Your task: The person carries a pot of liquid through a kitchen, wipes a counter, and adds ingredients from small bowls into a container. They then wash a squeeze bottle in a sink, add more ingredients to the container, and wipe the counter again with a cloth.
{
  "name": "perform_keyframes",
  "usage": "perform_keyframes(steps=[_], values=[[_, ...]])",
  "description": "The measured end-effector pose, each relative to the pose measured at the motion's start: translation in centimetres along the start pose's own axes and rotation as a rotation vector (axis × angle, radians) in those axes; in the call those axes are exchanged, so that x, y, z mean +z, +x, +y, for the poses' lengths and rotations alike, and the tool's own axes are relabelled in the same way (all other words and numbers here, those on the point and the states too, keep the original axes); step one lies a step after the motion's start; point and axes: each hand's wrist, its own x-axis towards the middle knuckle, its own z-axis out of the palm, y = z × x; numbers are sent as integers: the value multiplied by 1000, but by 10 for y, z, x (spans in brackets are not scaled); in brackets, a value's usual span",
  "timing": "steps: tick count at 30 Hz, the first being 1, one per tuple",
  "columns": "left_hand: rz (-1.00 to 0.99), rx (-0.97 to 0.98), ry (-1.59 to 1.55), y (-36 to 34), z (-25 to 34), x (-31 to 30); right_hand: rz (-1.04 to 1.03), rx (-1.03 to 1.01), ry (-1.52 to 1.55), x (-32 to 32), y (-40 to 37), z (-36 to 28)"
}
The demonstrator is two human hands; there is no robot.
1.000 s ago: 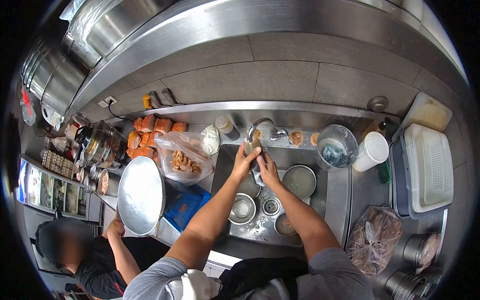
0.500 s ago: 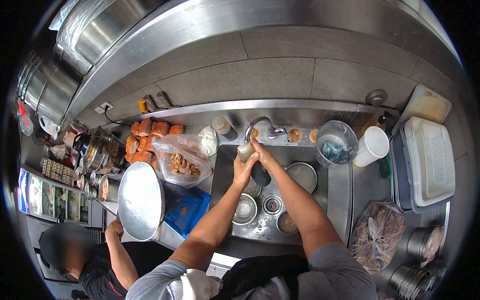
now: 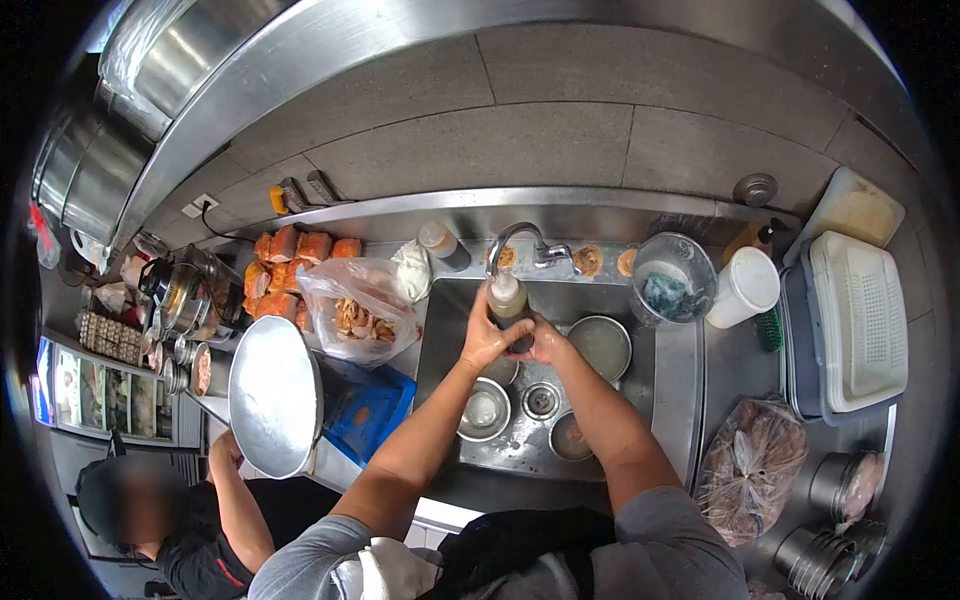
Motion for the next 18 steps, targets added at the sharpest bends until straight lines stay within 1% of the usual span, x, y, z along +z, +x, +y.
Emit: perform_keyframes(steps=[1,3,4,6,7,8,9,11,12,13,14,15,16,17,18], values=[[-131,-90,-12,-4,0,-8,-8,2,3,0,7,0],[-391,-268,-41,-12,-1,-21,-58,90,-167,2,20,-6],[-352,-259,-70,-12,-4,-24,-79,117,-199,3,25,-9],[-318,-243,-50,-7,-7,-31,-65,95,-177,4,38,-6],[-282,-229,-35,-2,4,-35,-48,76,-159,7,41,-6],[-171,-283,-54,-2,16,-36,-51,78,-160,9,45,-5],[-168,-285,-53,-4,17,-36,-22,91,-128,11,49,-4],[-75,-212,-100,-6,18,-34,4,106,-102,14,58,-2],[-59,-113,-8,-6,20,-35,-65,55,16,18,63,-2],[-57,-114,-8,-6,21,-37,-132,5,135,19,65,-1],[-87,-121,-12,-7,22,-38,55,-131,120,24,70,3],[-117,-127,-17,-8,24,-39,56,-130,118,19,80,4],[-115,-126,-19,-8,23,-41,6,-196,32,11,98,4],[-168,-147,-51,-8,23,-41,-44,-263,-54,5,109,-1],[-222,-168,-85,-10,23,-40,-41,-264,-59,13,101,-15]])
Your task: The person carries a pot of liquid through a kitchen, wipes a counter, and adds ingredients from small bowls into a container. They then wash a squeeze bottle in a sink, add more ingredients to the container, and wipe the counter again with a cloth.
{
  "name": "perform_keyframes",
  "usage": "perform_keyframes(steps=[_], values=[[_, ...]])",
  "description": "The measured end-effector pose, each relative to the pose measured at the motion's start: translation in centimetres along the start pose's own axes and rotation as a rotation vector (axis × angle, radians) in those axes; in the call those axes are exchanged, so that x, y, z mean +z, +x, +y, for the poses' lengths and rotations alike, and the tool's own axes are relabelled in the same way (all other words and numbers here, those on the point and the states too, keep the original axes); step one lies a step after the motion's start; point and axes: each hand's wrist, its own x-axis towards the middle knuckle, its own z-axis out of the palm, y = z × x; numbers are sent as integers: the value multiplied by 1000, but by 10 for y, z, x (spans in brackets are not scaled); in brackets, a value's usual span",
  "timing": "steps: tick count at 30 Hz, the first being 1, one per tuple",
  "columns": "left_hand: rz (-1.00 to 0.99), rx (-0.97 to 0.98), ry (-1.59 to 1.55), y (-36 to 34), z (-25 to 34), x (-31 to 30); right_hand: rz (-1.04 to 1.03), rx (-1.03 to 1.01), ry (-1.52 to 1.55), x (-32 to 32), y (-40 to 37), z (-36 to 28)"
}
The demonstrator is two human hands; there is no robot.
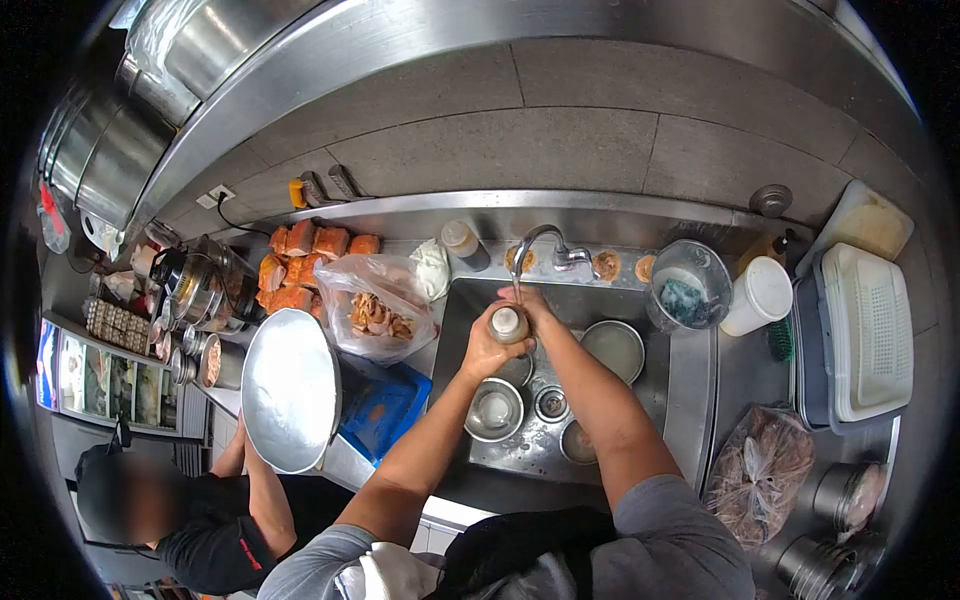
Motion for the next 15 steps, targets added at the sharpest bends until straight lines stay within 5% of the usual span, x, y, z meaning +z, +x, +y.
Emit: perform_keyframes(steps=[7,11,13,15], values=[[24,-59,-77,8,-2,6,-104,34,81,62,-53,-75],[233,163,-52,34,-2,17,-324,-163,39,44,-66,-60],[300,24,-111,38,1,26,109,-355,-120,26,-72,-33],[313,12,-138,44,5,34,92,-234,-174,6,-79,-16]])
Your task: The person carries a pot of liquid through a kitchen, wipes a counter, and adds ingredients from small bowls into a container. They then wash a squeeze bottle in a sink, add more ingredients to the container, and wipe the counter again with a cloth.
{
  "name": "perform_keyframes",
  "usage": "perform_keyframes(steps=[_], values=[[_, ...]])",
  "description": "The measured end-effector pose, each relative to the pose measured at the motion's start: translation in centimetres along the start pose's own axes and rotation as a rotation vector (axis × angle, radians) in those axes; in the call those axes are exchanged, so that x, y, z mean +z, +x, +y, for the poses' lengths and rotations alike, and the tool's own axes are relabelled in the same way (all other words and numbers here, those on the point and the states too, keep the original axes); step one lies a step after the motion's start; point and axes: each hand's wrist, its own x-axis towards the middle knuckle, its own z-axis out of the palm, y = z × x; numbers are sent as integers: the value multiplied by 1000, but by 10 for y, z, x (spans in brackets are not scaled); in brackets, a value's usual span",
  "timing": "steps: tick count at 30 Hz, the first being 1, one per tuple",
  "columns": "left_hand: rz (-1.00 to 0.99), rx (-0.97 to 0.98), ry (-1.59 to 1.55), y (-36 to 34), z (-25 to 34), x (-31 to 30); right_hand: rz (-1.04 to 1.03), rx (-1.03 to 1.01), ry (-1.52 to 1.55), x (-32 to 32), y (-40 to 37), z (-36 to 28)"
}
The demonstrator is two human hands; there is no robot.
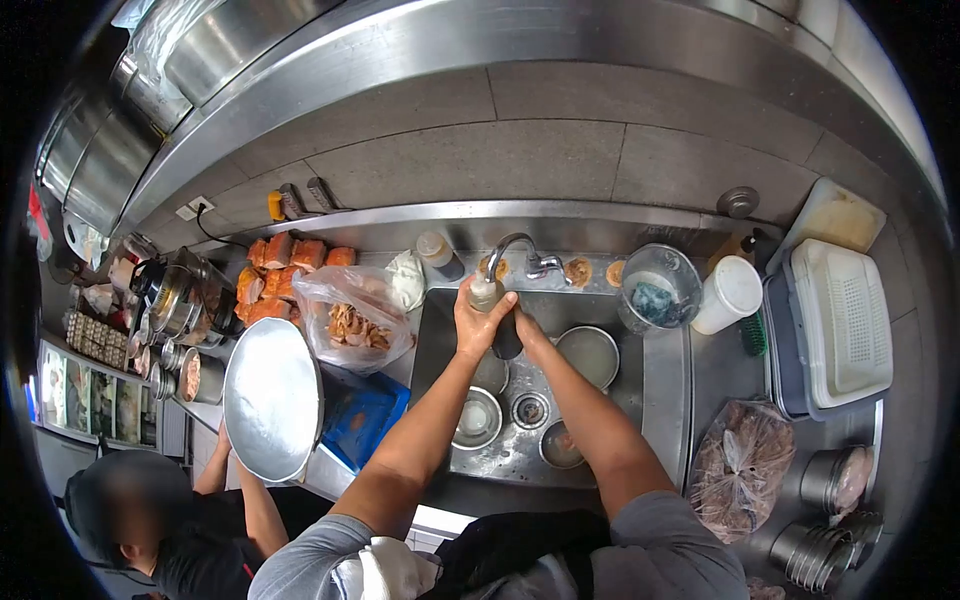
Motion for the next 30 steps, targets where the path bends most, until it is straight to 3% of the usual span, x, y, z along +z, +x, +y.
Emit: perform_keyframes(steps=[2,3,7,9,10,12,13,16,17,19,20,23,27,30], values=[[33,-37,-22,3,2,8,8,347,183,10,-36,-27],[36,-36,-27,5,1,10,-68,321,237,-3,-28,-10],[35,-72,34,2,-11,7,-44,322,231,-16,-16,6],[-166,-93,-364,-1,-13,-1,-185,453,141,-26,-16,0],[-166,-91,-354,0,-16,-9,-193,452,148,-28,-16,-3],[-449,-226,-257,3,-17,-29,-324,542,195,-29,-16,-9],[-486,-203,-189,3,-16,-35,-348,569,127,-27,-14,-13],[-538,-322,-56,5,-3,-53,-377,568,129,-21,-1,-7],[-460,-186,-3,-1,6,-54,-380,569,128,-18,11,3],[-386,-132,88,-16,0,-60,-53,203,-79,-21,51,48],[-317,-78,179,-26,-5,-64,-57,206,-78,-14,53,42],[-189,-98,215,-64,-15,-73,-24,225,425,32,42,-6],[-134,-187,274,-112,-35,-91,-170,225,445,50,52,-15],[-153,-226,273,-133,-43,-98,-117,222,562,63,41,-20]])
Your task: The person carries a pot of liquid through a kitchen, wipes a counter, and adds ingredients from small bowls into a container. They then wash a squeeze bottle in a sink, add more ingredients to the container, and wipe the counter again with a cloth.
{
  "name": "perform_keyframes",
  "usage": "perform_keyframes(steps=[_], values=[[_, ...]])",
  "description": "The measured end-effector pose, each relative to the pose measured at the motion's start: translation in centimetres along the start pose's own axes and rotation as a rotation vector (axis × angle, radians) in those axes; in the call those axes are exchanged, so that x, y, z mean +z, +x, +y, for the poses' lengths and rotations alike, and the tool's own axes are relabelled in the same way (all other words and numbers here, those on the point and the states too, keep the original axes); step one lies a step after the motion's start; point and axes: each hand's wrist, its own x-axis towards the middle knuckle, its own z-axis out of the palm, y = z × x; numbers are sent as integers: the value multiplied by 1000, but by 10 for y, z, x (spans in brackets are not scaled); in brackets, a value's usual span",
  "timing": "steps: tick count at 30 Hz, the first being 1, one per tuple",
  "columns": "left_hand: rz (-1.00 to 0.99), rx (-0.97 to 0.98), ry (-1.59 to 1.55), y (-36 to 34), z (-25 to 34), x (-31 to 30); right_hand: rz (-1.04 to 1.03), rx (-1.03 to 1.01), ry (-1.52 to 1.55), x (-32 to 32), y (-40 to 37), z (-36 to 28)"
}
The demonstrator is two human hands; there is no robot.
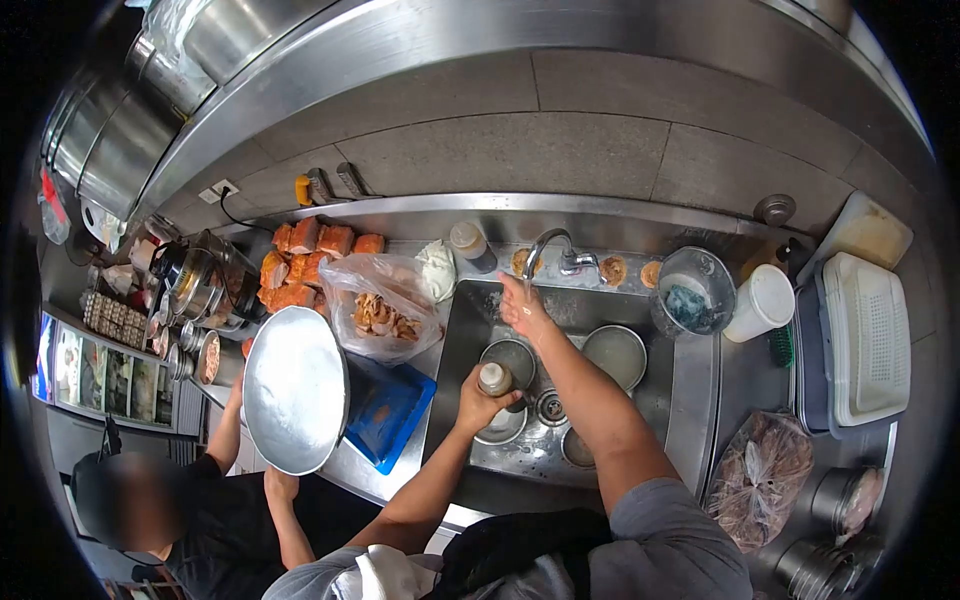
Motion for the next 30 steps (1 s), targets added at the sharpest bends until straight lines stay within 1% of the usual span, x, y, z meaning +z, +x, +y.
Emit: perform_keyframes(steps=[1,2,4,5,7,8,10,11,12,14,15,16,18,19,20,21,22,24,25,26,27,28,29,30], values=[[11,14,-5,-2,-7,1,64,-35,-64,2,4,2],[12,10,-12,-4,-14,3,69,-32,-70,1,4,0],[1,-11,-61,-1,-3,3,-42,-74,-209,-5,6,-5],[10,-16,-67,-1,3,4,-38,-74,-214,-7,6,-3],[12,1,-80,5,8,6,76,-175,-308,14,-9,-8],[15,18,-86,9,10,8,80,-179,-312,21,-21,-15],[14,33,-91,23,9,15,-3,-74,-458,32,-39,-28],[2,41,-84,33,9,18,0,-16,-579,17,-33,-31],[-11,46,-75,43,7,21,5,-19,-579,9,-33,-32],[5,81,-48,68,16,30,231,-99,-680,-7,-33,-34],[25,120,-87,79,34,33,163,-213,-657,-38,-29,-30],[46,160,-127,90,48,35,168,-220,-659,-55,-35,-29],[37,140,-82,115,64,41,379,-22,-879,-75,-50,-24],[33,113,-33,124,69,45,383,-26,-880,-77,-60,-21],[29,115,-35,132,73,50,353,117,-693,-79,-69,-18],[81,95,-62,137,76,55,320,255,-502,-79,-74,-16],[132,73,-86,142,79,59,322,255,-497,-76,-76,-15],[99,46,-57,143,81,60,149,142,-218,-72,-73,-7],[79,103,-93,140,82,58,181,123,-282,-72,-68,-6],[58,162,-126,137,84,54,178,122,-268,-73,-66,-8],[-44,178,-245,129,94,46,145,200,-369,-71,-66,-13],[-49,180,-232,128,86,42,109,278,-472,-67,-65,-15],[-164,147,-353,129,76,38,66,331,-409,-65,-68,-18],[-275,111,-475,128,74,32,58,329,-405,-63,-69,-17]])
